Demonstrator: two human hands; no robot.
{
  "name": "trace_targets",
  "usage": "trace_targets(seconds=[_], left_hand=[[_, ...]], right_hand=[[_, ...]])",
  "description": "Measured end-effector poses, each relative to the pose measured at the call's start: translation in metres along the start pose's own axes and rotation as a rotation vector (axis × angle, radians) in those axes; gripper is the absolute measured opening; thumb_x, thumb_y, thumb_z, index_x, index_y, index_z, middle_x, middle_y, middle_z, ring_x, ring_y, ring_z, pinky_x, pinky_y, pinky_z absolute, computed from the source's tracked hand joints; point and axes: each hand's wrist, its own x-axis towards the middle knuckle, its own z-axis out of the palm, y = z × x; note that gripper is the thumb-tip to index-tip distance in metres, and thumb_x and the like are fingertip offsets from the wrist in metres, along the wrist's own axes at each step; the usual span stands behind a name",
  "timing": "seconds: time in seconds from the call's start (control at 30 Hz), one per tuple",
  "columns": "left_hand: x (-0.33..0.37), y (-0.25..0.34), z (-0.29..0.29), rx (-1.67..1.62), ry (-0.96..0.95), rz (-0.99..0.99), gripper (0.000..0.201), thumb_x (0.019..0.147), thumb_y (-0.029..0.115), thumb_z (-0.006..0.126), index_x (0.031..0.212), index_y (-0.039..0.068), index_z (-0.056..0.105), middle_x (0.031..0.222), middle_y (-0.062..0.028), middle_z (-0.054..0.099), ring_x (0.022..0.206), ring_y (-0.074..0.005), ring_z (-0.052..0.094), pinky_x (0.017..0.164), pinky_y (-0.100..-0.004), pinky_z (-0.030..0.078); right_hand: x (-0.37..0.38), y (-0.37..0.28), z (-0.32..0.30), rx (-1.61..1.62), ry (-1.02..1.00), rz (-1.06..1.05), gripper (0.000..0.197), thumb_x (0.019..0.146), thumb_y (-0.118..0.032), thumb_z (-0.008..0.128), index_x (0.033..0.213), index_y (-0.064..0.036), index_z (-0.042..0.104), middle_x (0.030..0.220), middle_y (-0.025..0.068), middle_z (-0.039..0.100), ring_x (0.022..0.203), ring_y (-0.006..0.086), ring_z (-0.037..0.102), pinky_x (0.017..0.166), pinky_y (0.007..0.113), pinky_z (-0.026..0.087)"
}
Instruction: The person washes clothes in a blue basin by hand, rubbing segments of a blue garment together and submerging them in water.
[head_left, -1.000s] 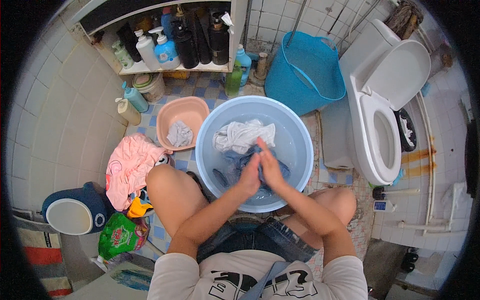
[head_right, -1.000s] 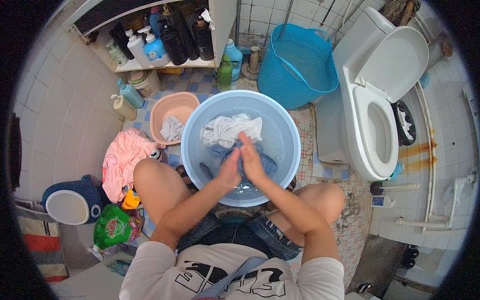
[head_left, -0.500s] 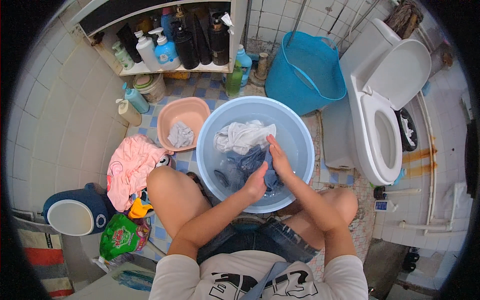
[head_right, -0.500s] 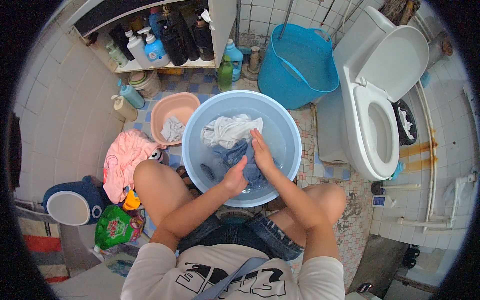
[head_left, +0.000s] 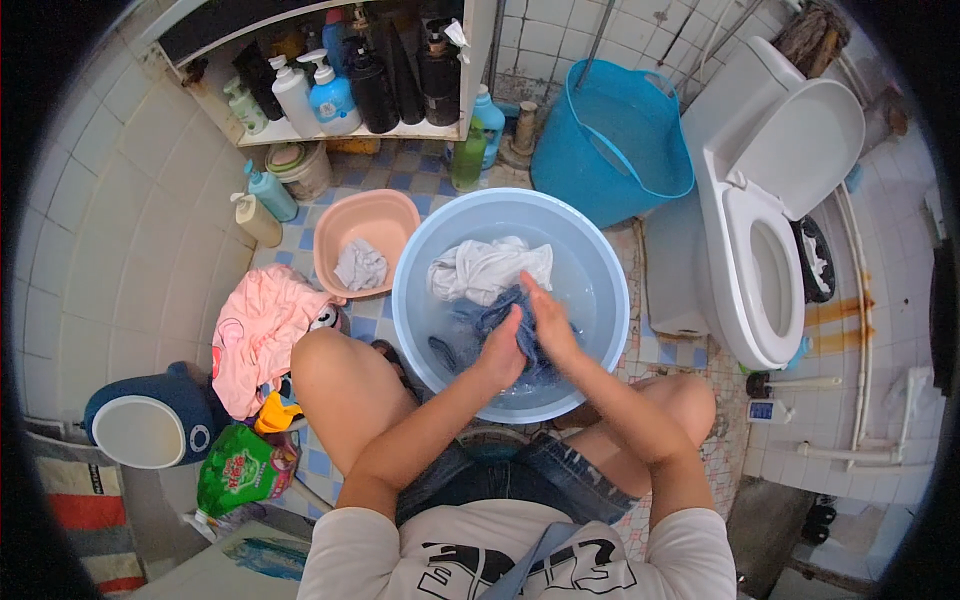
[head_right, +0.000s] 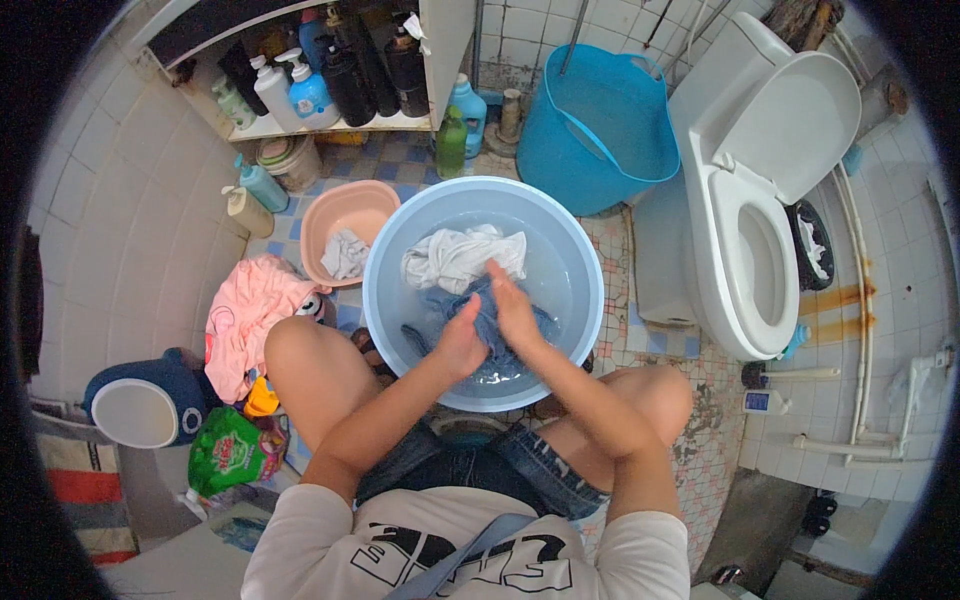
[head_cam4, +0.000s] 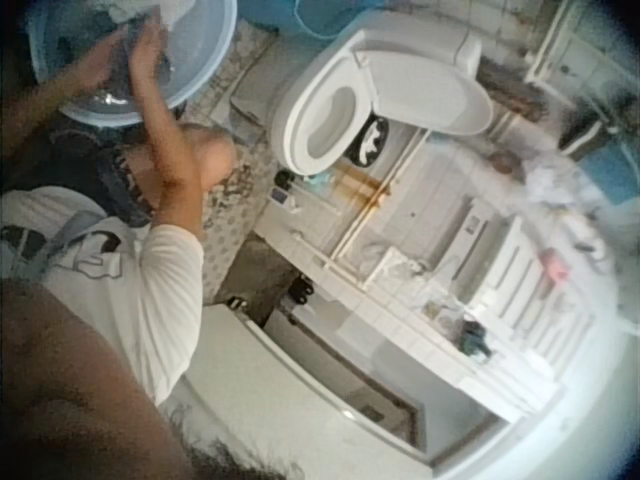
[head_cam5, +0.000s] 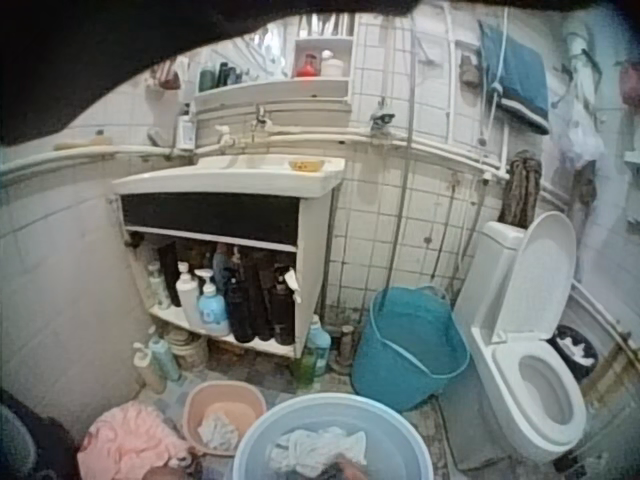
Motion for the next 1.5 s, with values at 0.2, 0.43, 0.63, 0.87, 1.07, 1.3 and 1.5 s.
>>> trace_targets(seconds=[0.2,0.43,0.63,0.87,1.07,1.3,1.5], left_hand=[[-0.002,0.031,0.002,0.053,0.149,0.068,0.047,0.092,0.037,0.028,0.129,0.009,0.031,0.13,-0.0036,0.038,0.12,-0.0187,0.035,0.101,-0.0344,0.025],[0.009,0.034,-0.019,0.815,0.168,0.201,0.055,0.089,0.04,0.038,0.122,-0.004,0.037,0.118,-0.0154,0.046,0.11,-0.0203,0.044,0.092,-0.033,0.035],[0.017,0.065,-0.031,0.604,0.28,0.335,0.038,0.09,0.03,0.041,0.105,-0.004,0.051,0.094,-0.0108,0.055,0.086,-0.0174,0.051,0.078,-0.0274,0.04],[0.007,0.097,-0.032,0.415,0.287,0.432,0.03,0.089,0.027,0.044,0.102,0.001,0.05,0.09,-0.0072,0.056,0.08,-0.0151,0.054,0.067,-0.0278,0.045],[-0.011,0.087,-0.007,1.2,0.07,0.065,0.033,0.078,0.026,0.063,0.1,0.002,0.056,0.094,-0.0068,0.057,0.084,-0.0133,0.052,0.074,-0.0261,0.041],[0.007,0.067,-0.008,0.733,0.069,0.275,0.022,0.083,0.021,0.056,0.097,0.003,0.054,0.093,-0.0055,0.057,0.084,-0.0139,0.053,0.074,-0.0265,0.042],[0.024,0.021,-0.004,0.195,0.107,0.378,0.032,0.091,0.017,0.037,0.12,0.001,0.035,0.117,-0.0135,0.049,0.099,-0.0207,0.05,0.086,-0.0354,0.041]], right_hand=[[-0.031,-0.037,0.038,-0.195,-0.003,-0.208,0.038,0.088,-0.004,0.036,0.126,-0.0018,0.038,0.133,0.0141,0.034,0.129,0.0305,0.019,0.103,0.036,0.017],[0.024,-0.016,-0.046,-0.022,0.138,0.098,0.025,0.089,-0.019,0.043,0.094,-0.0012,0.06,0.083,0.0068,0.061,0.076,0.0148,0.053,0.072,0.027,0.041],[0.011,-0.043,-0.039,-0.23,-0.187,0.188,0.024,0.082,-0.023,0.059,0.075,0.0003,0.057,0.062,-0.0046,0.047,0.061,0.0054,0.042,0.056,0.022,0.037],[-0.002,-0.013,-0.041,-0.6,-0.411,0.032,0.034,0.068,-0.022,0.069,0.092,-0.0007,0.059,0.08,0.0161,0.059,0.077,0.0258,0.056,0.071,0.035,0.044],[0.014,-0.024,-0.078,0.294,-0.171,0.277,0.028,0.076,-0.012,0.06,0.101,-0.0006,0.057,0.09,0.0084,0.061,0.079,0.0181,0.058,0.069,0.03,0.045],[0.017,-0.059,-0.051,0.129,-0.081,0.394,0.027,0.079,-0.013,0.058,0.102,0.0006,0.053,0.09,0.0066,0.059,0.079,0.0162,0.057,0.069,0.027,0.046],[-0.021,-0.046,0.026,-0.511,0.09,-0.134,0.044,0.079,-0.017,0.053,0.113,0.0075,0.038,0.113,0.0271,0.04,0.108,0.0401,0.038,0.091,0.042,0.03]])
